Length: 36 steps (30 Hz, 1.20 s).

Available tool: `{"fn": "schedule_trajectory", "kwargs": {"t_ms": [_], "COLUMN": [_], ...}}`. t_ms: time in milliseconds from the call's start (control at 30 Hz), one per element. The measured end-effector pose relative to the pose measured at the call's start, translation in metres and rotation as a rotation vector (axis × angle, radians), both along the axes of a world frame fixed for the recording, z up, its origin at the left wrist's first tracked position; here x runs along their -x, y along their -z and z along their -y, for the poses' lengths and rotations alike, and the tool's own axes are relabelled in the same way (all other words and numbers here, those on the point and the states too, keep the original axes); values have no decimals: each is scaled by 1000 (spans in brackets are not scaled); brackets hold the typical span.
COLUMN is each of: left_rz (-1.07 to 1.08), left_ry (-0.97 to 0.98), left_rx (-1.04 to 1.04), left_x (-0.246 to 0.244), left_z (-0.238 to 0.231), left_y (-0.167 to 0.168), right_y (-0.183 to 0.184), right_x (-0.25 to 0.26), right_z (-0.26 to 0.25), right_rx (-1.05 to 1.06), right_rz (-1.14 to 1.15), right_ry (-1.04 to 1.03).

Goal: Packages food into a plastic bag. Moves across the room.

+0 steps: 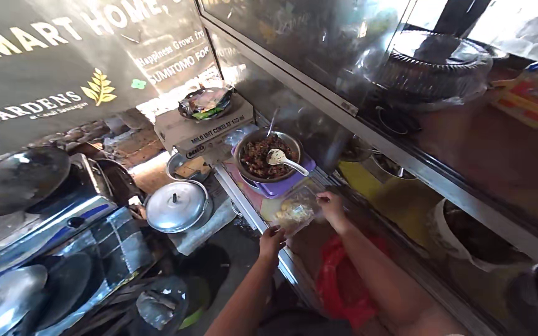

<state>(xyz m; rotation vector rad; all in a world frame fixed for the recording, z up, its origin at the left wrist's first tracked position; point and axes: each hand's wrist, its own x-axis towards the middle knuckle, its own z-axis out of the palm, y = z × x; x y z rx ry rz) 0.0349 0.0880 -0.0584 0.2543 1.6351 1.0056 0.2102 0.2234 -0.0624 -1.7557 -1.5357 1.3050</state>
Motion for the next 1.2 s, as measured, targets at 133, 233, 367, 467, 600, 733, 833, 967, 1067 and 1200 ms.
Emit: {"fn": "schedule_trajectory", "kwargs": {"t_ms": [133, 233, 367, 467, 600, 733, 833, 967, 1067, 1200], "left_rz": [-12, -27, -24, 38, 113, 133, 214, 137, -24, -482], "left_ry": [4, 1, -74, -171, -324, 80, 820, 1466, 1351, 1005], "left_rx": [-5, 9, 4, 12, 92, 71, -162, -154, -33, -263], "left_x": [1, 2, 1, 8, 23, 4, -16, -58, -81, -79], "left_z": [-1, -3, 1, 11, 38, 66, 75, 75, 83, 91], "left_y": [-3, -1, 3, 8, 1, -20, -36, -49, -34, -31], "right_y": [-1, 0, -2, -10, -20, -44, -40, -12, 9, -16], "right_x": [1, 0, -7, -20, -75, -137, -165, -168, -165, -165], "right_z": [1, -1, 2, 16, 50, 100, 142, 191, 205, 215], "right_rx": [-24, -9, 71, 137, -115, -137, -102, 17, 130, 1], "right_rz": [-65, -90, -165, -260, -171, 300, 433, 428, 255, 118], "right_ry": [27, 56, 147, 215, 36, 135, 303, 374, 386, 355]}}
